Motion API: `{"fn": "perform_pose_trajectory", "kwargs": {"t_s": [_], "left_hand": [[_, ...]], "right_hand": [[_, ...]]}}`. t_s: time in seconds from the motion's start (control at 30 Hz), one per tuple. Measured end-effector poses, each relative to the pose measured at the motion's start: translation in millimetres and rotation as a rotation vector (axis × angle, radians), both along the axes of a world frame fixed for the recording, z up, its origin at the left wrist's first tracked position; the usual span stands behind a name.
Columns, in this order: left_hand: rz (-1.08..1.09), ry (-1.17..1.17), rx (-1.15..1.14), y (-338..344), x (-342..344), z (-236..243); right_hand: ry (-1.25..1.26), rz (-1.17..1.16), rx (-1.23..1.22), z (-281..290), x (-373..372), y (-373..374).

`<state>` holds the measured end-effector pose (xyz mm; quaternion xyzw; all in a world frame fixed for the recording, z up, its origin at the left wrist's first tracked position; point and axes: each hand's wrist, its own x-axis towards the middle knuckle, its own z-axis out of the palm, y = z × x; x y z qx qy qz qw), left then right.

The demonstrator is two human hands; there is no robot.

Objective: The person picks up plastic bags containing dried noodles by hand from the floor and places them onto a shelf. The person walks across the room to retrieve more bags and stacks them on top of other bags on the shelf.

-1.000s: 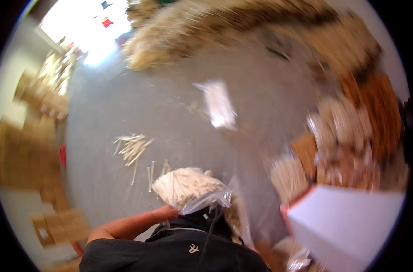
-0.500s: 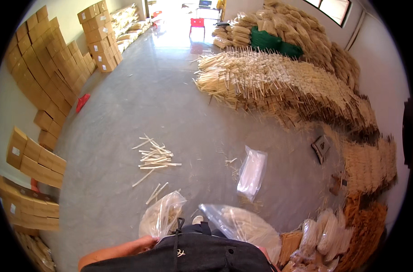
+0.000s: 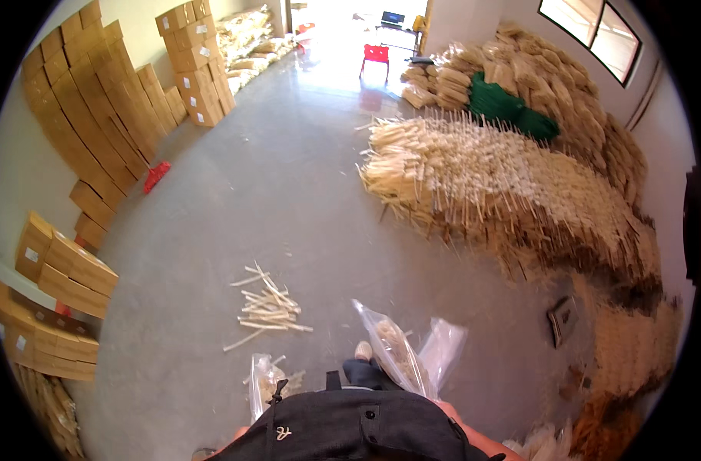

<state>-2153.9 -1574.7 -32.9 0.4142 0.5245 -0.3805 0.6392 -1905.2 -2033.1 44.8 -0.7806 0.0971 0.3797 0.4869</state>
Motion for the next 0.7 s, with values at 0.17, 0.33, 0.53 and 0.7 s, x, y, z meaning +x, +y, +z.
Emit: {"fn": "perform_pose_trajectory", "kwargs": {"t_s": [0.17, 0.33, 0.53, 0.7], "left_hand": [[0.401, -0.036, -0.062, 15, 79, 15], [0.798, -0.089, -0.222, 38, 177, -21], [0.943, -0.194, -0.131, 141, 330, -32], [1.253, -0.161, -0.221, 249, 479, 14]], "right_hand": [[0.455, -0.316, 0.233, -14, 130, 43], [0.675, -0.868, 0.477, -10, 302, 76], [0.772, -0.485, 0.706, -78, 439, 148], [0.638, -0.484, 0.269, -132, 529, 232]]}}
